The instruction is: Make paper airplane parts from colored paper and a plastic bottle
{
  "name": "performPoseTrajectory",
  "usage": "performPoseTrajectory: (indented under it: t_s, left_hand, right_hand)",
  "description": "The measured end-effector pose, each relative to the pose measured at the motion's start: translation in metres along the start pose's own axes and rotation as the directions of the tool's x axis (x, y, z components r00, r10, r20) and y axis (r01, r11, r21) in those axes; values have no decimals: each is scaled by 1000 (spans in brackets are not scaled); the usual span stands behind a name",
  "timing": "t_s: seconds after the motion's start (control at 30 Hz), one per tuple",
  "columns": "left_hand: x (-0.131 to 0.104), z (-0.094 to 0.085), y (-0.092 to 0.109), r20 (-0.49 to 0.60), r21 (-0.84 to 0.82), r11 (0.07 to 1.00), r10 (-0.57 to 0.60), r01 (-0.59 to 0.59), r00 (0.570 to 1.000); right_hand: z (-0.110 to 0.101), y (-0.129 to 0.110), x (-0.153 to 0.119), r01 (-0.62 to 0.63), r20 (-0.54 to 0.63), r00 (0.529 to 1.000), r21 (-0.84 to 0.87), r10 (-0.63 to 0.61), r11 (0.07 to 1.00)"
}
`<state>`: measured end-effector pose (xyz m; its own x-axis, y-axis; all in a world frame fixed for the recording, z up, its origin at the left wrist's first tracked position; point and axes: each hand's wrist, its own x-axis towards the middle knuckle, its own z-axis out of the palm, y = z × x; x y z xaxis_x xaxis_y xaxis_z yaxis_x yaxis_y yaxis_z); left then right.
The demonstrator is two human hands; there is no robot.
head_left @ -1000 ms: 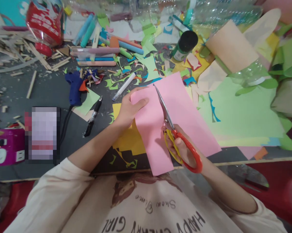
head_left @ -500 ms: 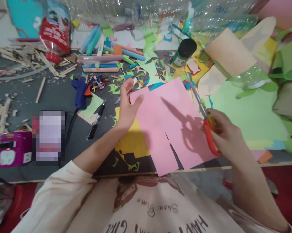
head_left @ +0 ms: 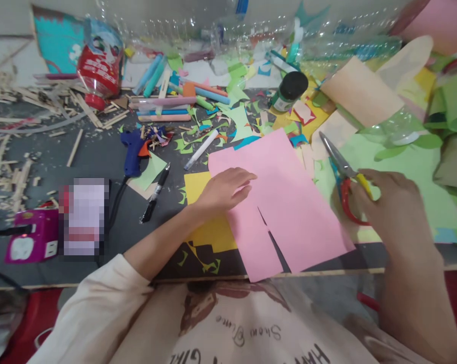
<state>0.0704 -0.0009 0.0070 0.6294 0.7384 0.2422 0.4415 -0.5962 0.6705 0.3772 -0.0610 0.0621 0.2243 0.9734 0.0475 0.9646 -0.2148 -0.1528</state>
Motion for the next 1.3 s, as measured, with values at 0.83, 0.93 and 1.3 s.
performPoseTrajectory:
  t_s: [0.83, 0.93, 1.3]
  left_hand:
    - [3, -3, -14, -72, -785, 596, -357, 168, 931]
    - [3, -1, -12, -17, -802, 555, -387, 218, 922]
    - [7, -2, -15, 25, -857, 436, -499, 276, 866]
  right_hand:
    - [-36, -14, 61, 37, 458, 865, 353, -207, 935]
    - [-27, -35, 79, 138, 504, 805, 353, -312, 926]
    - [-17, -82, 194, 182, -192, 967, 76, -165, 980]
